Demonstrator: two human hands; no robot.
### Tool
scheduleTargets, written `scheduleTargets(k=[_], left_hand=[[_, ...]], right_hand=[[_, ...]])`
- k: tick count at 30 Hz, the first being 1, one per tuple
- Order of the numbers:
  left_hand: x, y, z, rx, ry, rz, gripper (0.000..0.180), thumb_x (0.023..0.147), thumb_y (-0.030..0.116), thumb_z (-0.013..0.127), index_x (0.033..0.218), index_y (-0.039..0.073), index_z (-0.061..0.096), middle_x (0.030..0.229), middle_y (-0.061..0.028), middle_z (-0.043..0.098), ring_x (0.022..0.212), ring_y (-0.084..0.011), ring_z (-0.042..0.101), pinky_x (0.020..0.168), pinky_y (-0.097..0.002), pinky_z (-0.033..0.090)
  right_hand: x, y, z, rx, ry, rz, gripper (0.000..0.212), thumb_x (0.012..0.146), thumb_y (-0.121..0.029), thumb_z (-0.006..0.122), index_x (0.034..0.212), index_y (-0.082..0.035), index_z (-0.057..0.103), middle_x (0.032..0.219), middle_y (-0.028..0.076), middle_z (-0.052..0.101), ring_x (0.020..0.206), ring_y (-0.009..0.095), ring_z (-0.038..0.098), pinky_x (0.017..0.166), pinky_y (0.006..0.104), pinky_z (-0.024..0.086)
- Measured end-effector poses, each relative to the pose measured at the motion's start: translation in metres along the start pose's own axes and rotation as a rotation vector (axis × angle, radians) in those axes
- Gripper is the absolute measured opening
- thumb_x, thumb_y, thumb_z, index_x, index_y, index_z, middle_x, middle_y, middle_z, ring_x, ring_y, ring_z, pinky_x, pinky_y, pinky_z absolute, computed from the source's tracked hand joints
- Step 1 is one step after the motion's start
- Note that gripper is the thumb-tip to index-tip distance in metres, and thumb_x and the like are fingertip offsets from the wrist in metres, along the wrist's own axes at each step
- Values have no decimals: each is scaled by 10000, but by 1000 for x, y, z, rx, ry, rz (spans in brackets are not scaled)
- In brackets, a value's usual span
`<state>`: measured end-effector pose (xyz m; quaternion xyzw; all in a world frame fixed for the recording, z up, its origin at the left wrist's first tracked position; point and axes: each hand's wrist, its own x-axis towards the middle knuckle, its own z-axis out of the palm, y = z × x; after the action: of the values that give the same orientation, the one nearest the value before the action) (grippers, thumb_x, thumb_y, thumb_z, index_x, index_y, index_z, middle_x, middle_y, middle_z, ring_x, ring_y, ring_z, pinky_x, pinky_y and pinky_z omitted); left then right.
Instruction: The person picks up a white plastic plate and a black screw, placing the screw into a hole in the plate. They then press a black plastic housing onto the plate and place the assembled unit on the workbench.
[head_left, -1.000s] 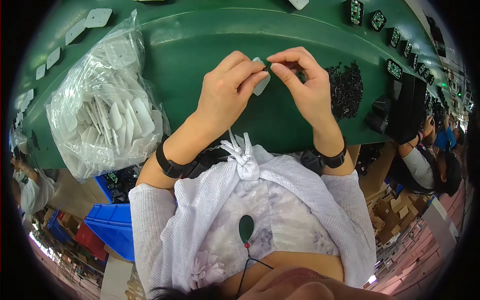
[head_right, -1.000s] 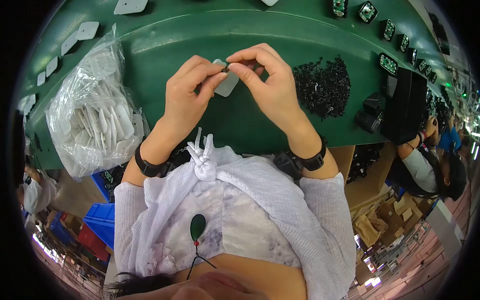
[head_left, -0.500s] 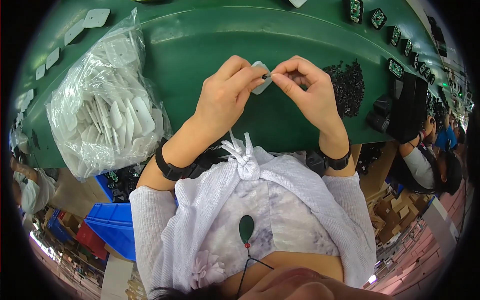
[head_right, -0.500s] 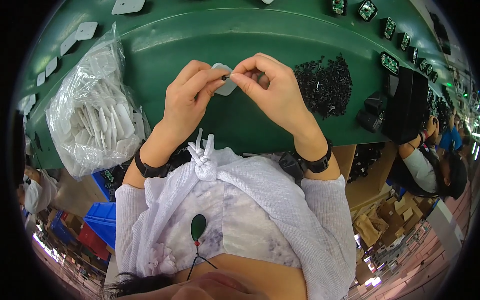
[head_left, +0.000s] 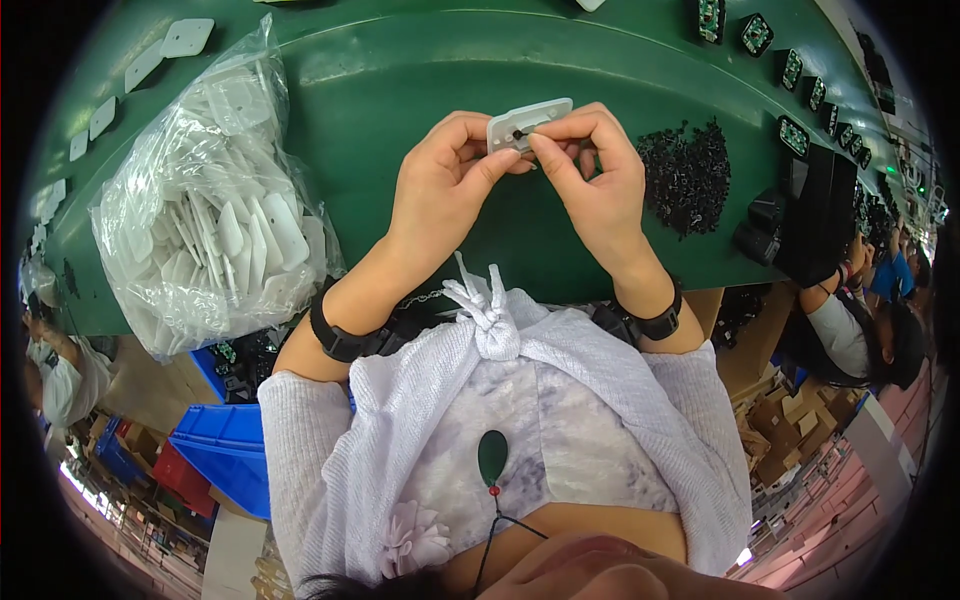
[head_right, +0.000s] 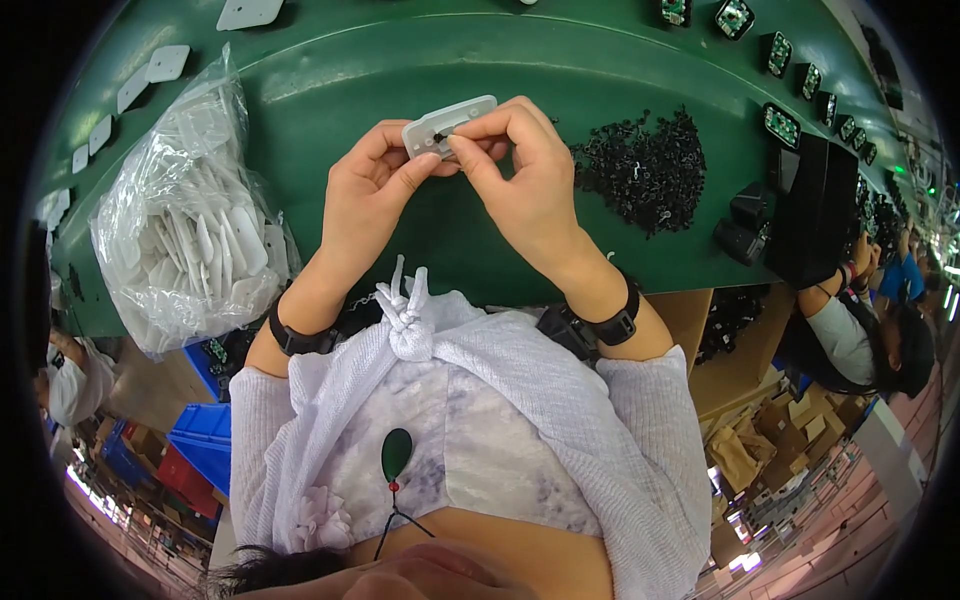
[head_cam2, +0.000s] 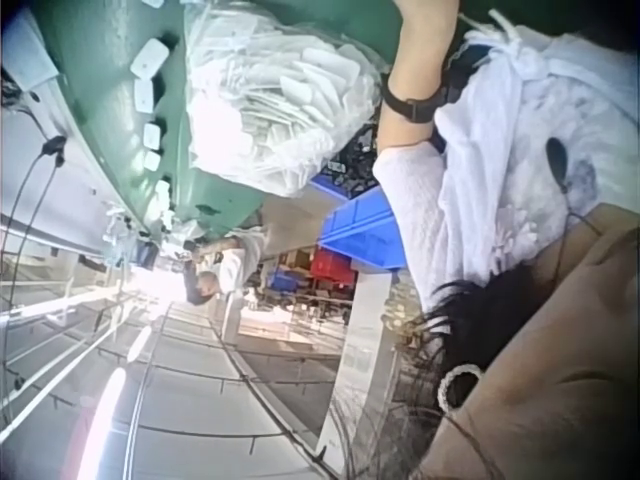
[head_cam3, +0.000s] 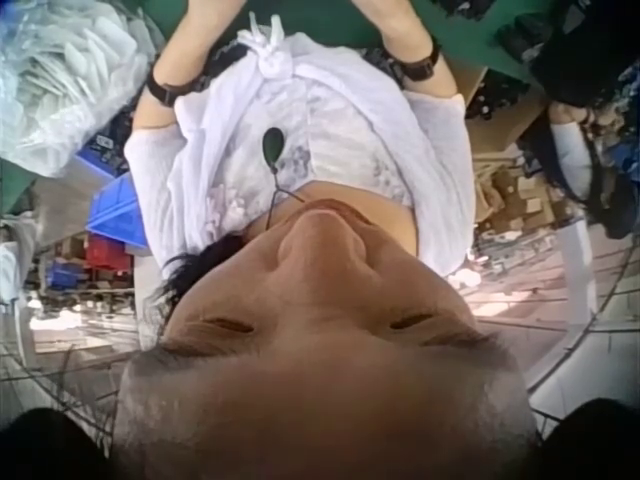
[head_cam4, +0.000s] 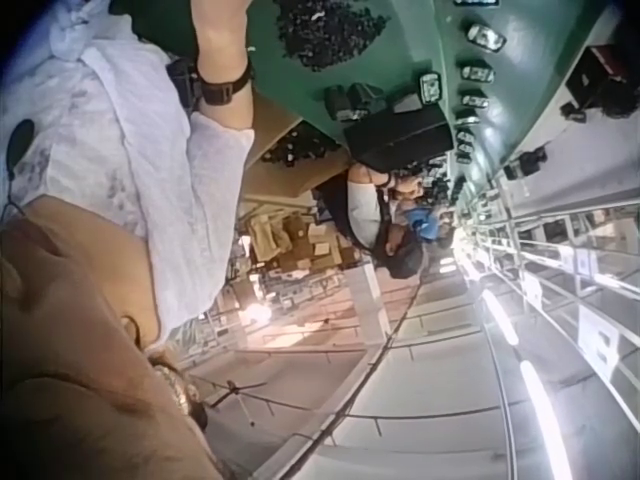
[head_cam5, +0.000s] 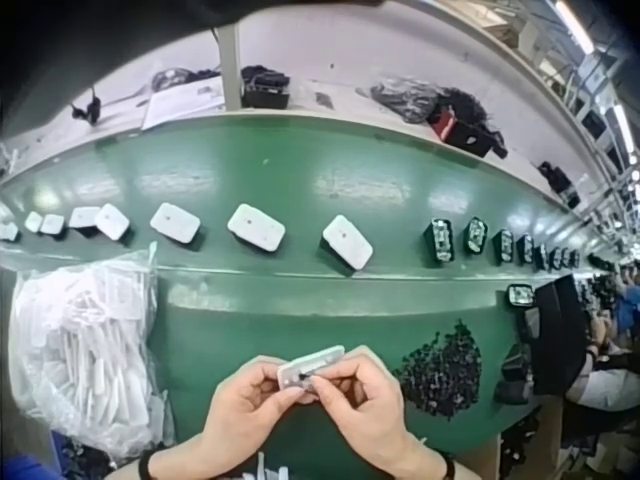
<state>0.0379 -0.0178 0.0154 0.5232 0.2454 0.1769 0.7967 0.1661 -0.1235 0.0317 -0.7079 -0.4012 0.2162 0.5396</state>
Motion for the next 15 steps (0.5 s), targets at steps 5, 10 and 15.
scheduleTargets(k=[5, 10, 15], left_hand=[[2, -5, -1, 63, 44, 194, 76, 926, -8, 593, 968, -70, 583, 1038, -90, 558, 864, -167, 664, 786, -262, 561], [1, -2, -4, 165, 43, 212, 70, 926, -6, 591, 951, -71, 585, 1029, -91, 556, 817, -149, 647, 738, -254, 565], [0, 2, -3, 71, 24, 148, 64, 927, -8, 589, 939, -70, 582, 1004, -84, 553, 810, -138, 636, 721, -245, 557]], right_hand=[[-4, 1, 9, 77, 1, 91, 73, 853, -13, 682, 899, -27, 627, 848, -7, 557, 697, 40, 460, 577, 186, 333], [-6, 7, 2, -45, -72, 20, 133, 831, -21, 707, 937, -30, 629, 852, 2, 548, 689, 54, 445, 587, 189, 336], [-2, -5, -6, -203, 158, -119, 296, 760, -136, 799, 993, -48, 638, 960, 17, 543, 799, 99, 466, 642, 222, 351]])
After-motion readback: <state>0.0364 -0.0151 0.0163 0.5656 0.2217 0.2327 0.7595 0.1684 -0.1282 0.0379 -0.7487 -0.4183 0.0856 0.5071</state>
